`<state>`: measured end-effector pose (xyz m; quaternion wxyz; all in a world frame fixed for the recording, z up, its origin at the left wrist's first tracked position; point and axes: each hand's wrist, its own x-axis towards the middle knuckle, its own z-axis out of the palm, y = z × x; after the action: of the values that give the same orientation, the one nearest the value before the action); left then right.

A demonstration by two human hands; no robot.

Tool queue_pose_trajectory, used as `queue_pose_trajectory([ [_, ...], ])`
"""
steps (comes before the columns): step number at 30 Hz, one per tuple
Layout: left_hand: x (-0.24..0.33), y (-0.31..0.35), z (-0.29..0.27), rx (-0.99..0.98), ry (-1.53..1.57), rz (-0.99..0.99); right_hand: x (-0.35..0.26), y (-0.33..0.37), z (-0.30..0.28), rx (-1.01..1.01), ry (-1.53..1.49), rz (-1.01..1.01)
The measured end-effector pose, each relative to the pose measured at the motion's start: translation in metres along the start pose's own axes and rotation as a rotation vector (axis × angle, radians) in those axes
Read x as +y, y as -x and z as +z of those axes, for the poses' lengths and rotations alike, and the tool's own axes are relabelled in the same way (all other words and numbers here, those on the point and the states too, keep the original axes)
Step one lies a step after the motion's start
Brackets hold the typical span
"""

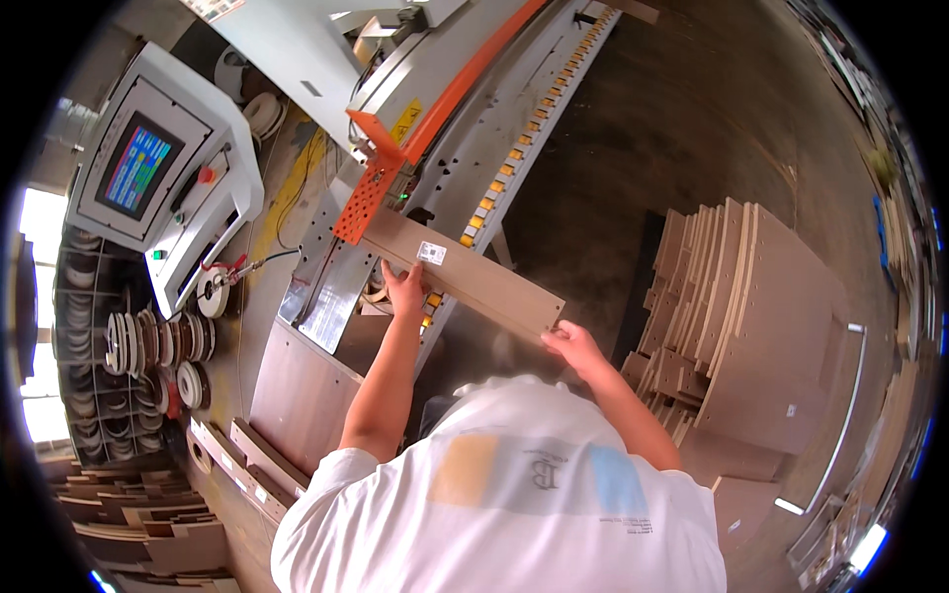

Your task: The person repeatedly picks up rectangular wooden panels from a pile on the floor and places them onto a conveyor belt. The person handles the panels one at a time, moving them from the floor to the machine's input area.

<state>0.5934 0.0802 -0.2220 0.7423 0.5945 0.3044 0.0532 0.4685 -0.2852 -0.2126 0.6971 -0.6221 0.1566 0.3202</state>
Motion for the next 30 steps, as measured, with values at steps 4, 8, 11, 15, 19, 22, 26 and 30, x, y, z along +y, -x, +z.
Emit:
queue_pose_trajectory([
  [4,0.012,0.003,0.012,0.040,-0.057,-0.062,-0.021,-0.003,0.017,-0.108,-0.258,0.004],
  [8,-0.007,-0.024,-0.003,0.095,-0.014,0.018,-0.047,-0.002,0.036,-0.139,-0.367,0.011],
  [11,0.005,-0.020,0.013,0.062,0.104,-0.028,-0.048,-0.006,0.029,-0.132,-0.368,-0.026],
  [15,0.005,-0.030,0.025,0.038,0.163,-0.021,-0.045,-0.007,0.017,-0.088,-0.307,-0.047],
  [19,0.022,-0.033,0.057,0.022,0.202,-0.051,-0.027,0.008,-0.004,0.009,-0.164,0.007],
  [22,0.038,-0.038,0.083,0.007,0.234,-0.107,0.009,0.029,-0.024,0.134,-0.109,0.105],
  [26,0.033,-0.063,0.111,-0.010,0.276,-0.147,0.076,0.082,-0.049,0.307,-0.103,0.189],
  [30,0.031,-0.081,0.146,-0.072,0.319,-0.168,0.166,0.166,-0.053,0.450,0.165,0.144],
])
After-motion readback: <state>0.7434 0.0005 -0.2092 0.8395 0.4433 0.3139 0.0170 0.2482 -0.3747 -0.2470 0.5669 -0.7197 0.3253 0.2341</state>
